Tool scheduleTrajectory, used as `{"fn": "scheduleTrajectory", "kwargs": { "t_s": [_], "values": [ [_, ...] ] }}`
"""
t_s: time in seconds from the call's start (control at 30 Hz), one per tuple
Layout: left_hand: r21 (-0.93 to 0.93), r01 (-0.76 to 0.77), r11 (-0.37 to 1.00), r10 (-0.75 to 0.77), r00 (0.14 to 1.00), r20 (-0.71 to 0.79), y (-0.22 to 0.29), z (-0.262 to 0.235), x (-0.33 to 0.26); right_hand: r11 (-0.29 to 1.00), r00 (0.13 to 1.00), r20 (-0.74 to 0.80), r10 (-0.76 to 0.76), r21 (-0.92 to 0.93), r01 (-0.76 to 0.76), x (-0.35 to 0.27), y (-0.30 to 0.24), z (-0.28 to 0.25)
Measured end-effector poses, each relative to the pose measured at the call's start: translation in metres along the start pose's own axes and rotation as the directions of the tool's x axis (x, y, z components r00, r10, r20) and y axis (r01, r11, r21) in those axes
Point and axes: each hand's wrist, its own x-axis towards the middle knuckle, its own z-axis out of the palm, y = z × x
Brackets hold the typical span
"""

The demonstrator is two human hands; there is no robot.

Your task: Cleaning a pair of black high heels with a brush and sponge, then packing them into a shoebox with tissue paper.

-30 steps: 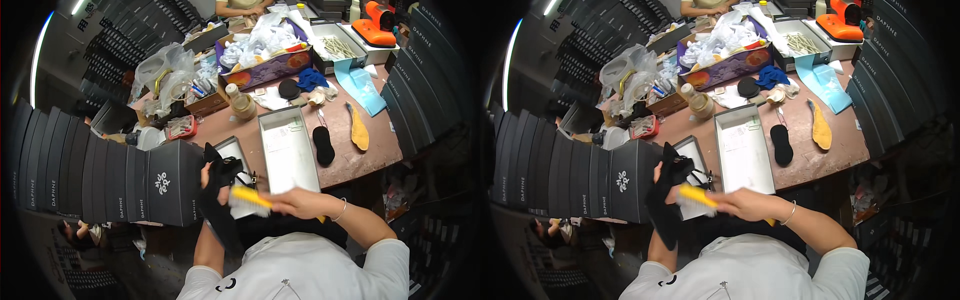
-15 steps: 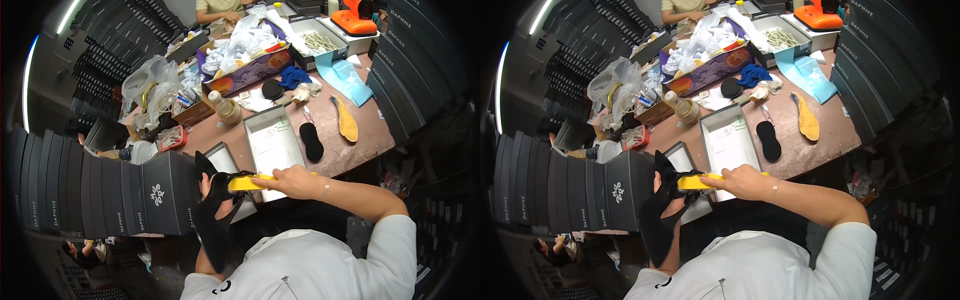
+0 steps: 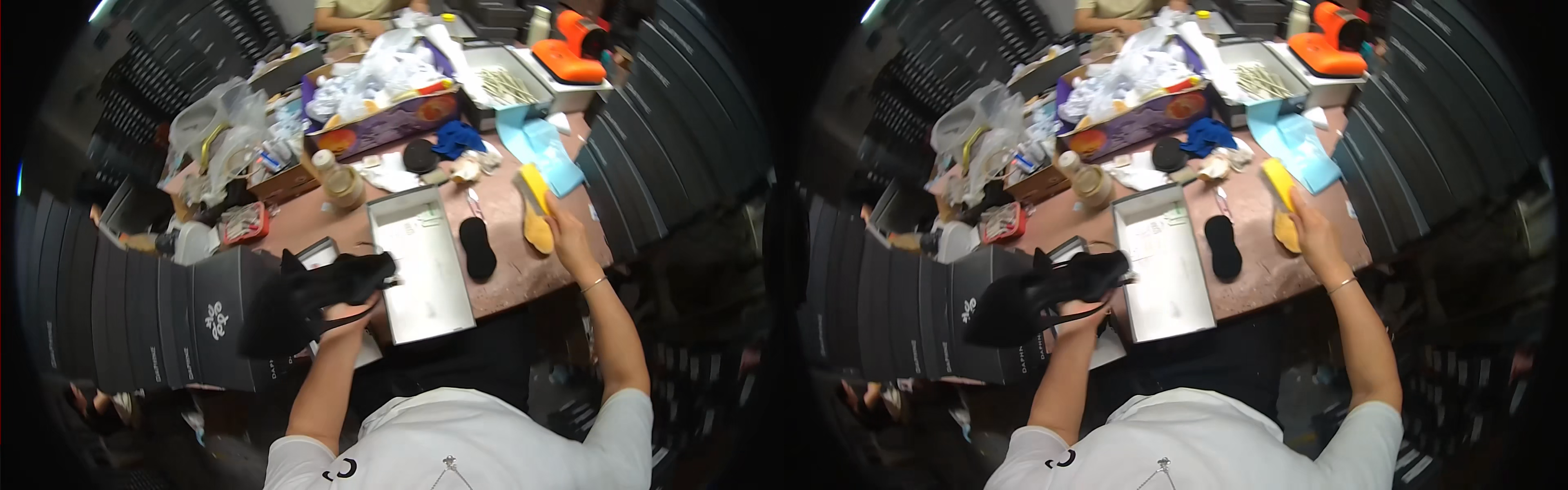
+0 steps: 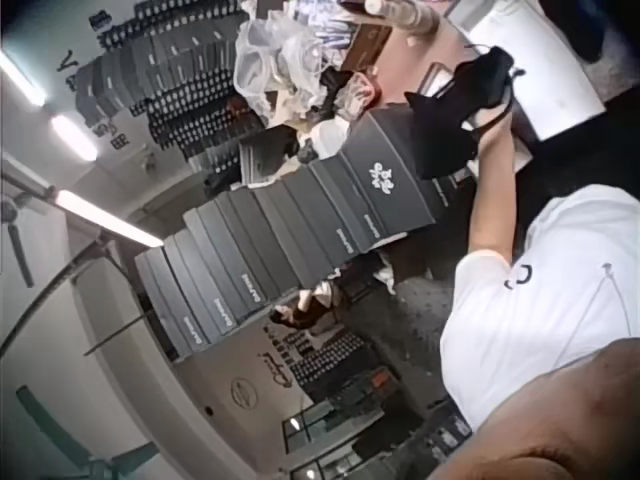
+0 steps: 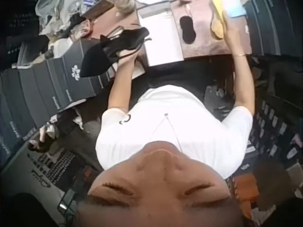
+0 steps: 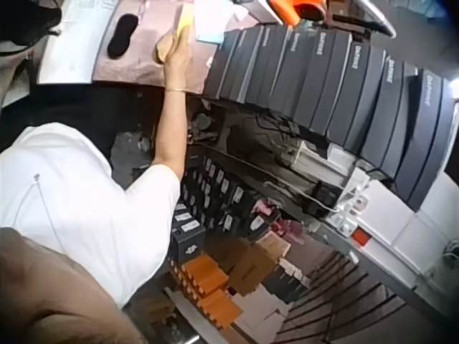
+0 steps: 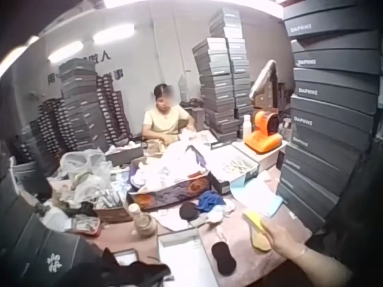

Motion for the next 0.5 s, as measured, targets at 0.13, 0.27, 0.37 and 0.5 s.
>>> {"fn": "scheduleTrajectory", "kwargs": {
  "t_s": [0.13, 0.27, 0.37, 0.5],
  "values": [
    [-0.022, 0.151, 0.988, -0.122, 0.866, 0.484, -0.043, -0.023, 0.040, 0.938, 0.936, 0.242, 0.256, -0.297, -0.179, -0.003, 0.067, 0.048],
    [-0.030, 0.269, 0.963, -0.259, 0.946, 0.197, -0.060, -0.017, 0.019, 0.973, 0.961, 0.252, -0.115, 0.223, 0.058, 0.010, -0.071, 0.024],
    [-0.078, 0.398, 0.914, -0.374, 0.901, 0.222, -0.068, -0.039, 0.021, 0.753, 0.835, 0.448, -0.320, 0.655, -0.062, 0.011, -0.139, 0.040],
    [0.065, 0.528, 0.847, -0.527, 0.818, 0.228, -0.066, -0.010, 0.010, 0.733, 0.824, 0.405, -0.397, 0.680, 0.019, -0.002, -0.157, 0.076]
  ]
}}
